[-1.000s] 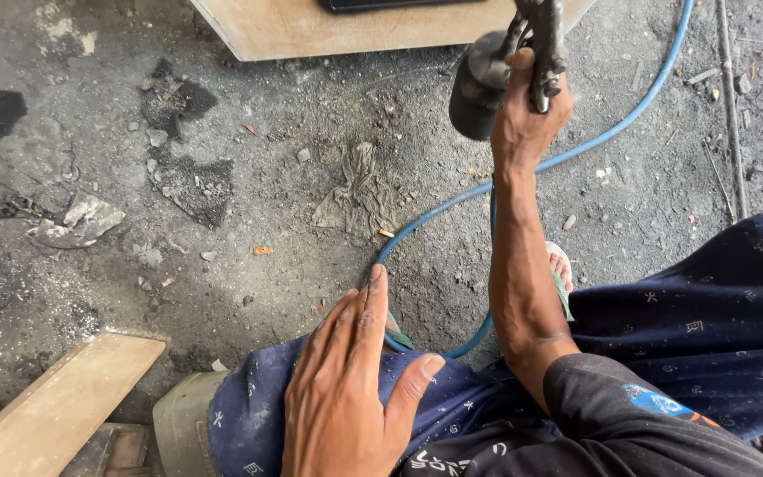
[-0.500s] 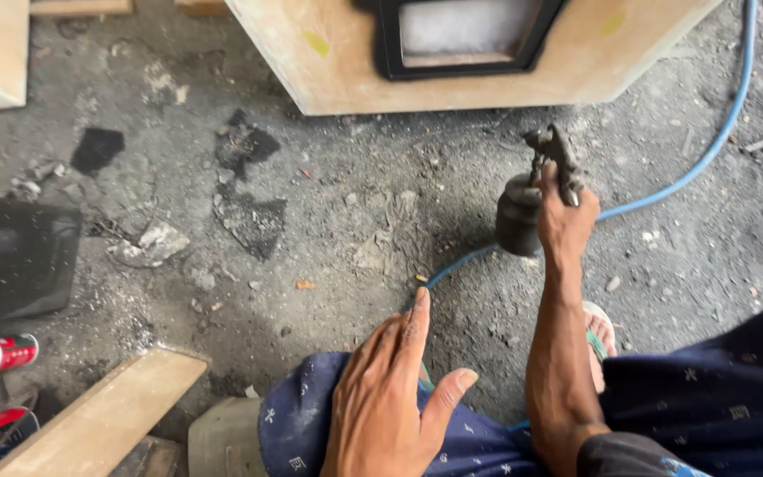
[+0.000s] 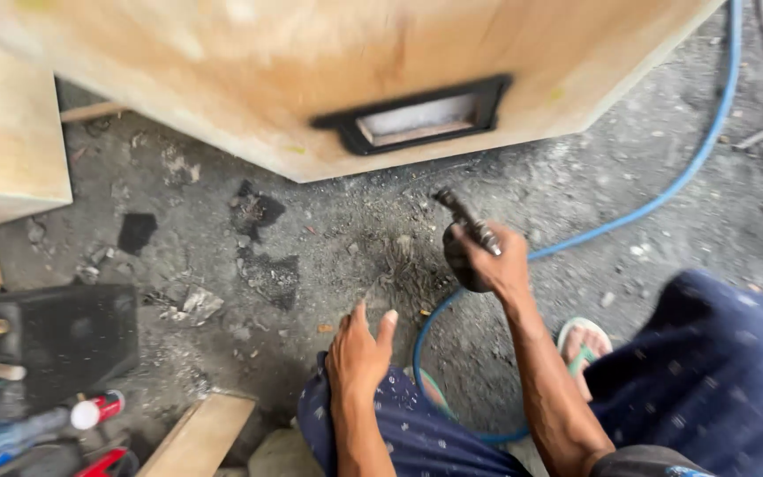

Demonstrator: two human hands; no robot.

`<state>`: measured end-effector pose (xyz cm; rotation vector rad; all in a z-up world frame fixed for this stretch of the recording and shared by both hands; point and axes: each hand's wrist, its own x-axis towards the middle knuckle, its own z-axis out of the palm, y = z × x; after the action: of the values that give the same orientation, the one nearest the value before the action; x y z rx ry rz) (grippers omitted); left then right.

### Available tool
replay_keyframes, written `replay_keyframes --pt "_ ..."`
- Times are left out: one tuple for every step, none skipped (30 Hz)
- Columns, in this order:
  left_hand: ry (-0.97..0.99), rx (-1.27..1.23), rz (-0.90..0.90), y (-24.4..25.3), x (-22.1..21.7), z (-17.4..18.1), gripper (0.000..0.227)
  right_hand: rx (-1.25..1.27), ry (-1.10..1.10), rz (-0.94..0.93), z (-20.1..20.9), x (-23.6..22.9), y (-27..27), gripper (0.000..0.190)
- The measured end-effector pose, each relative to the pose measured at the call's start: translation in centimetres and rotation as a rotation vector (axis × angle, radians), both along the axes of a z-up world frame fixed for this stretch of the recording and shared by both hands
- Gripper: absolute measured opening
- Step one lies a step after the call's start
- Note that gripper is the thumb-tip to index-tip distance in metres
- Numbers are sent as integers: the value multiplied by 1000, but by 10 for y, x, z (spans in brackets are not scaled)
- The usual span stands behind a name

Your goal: The person uses a spray gun to apply black paint to a wooden cabinet. They move around the cabinet to cover different sides and then spray a black metal frame placed on cardboard on the floor.

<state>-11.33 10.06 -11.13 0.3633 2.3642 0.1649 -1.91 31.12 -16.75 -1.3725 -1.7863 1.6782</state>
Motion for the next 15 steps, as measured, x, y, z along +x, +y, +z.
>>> replay_keyframes --pt "-35 -69 18 -1 -4 -4 72 17 -159 3 17 5 -6 34" --pt "-53 -88 12 -4 -7 -22 72 -2 -178 -2 26 14 -6 34" --pt "-43 -75 42 -5 -7 -40 71 53 -123 24 37 23 -4 30" --pt "-33 -63 71 -9 -4 -55 69 107 -68 50 51 34 -3 29" --pt "-44 -75 85 -8 16 -62 69 95 -78 65 93 47 -1 29" --pt "-4 45 43 -9 36 -66 57 82 -56 53 138 59 1 28" --pt "56 170 20 -8 50 -72 45 76 -17 59 182 62 6 26" --pt "64 164 52 -13 80 -37 45 71 -10 92 223 87 11 26" --pt "105 243 14 -14 106 -4 34 114 -16 81 263 107 20 30" --pt "150 318 -25 -13 132 28 24 157 -20 70 302 127 30 35" --pt "160 327 -1 -19 151 58 24 168 -12 93 327 152 39 35" --pt "180 346 -50 -23 172 87 24 136 -54 39 351 177 50 15" --pt "187 368 -117 -26 193 116 26 105 -106 -36 376 206 60 19" --pt "186 378 -111 -22 203 144 26 116 -109 -32 419 214 67 19" --pt "167 430 -92 -20 215 167 23 58 2 -197 458 225 72 21"
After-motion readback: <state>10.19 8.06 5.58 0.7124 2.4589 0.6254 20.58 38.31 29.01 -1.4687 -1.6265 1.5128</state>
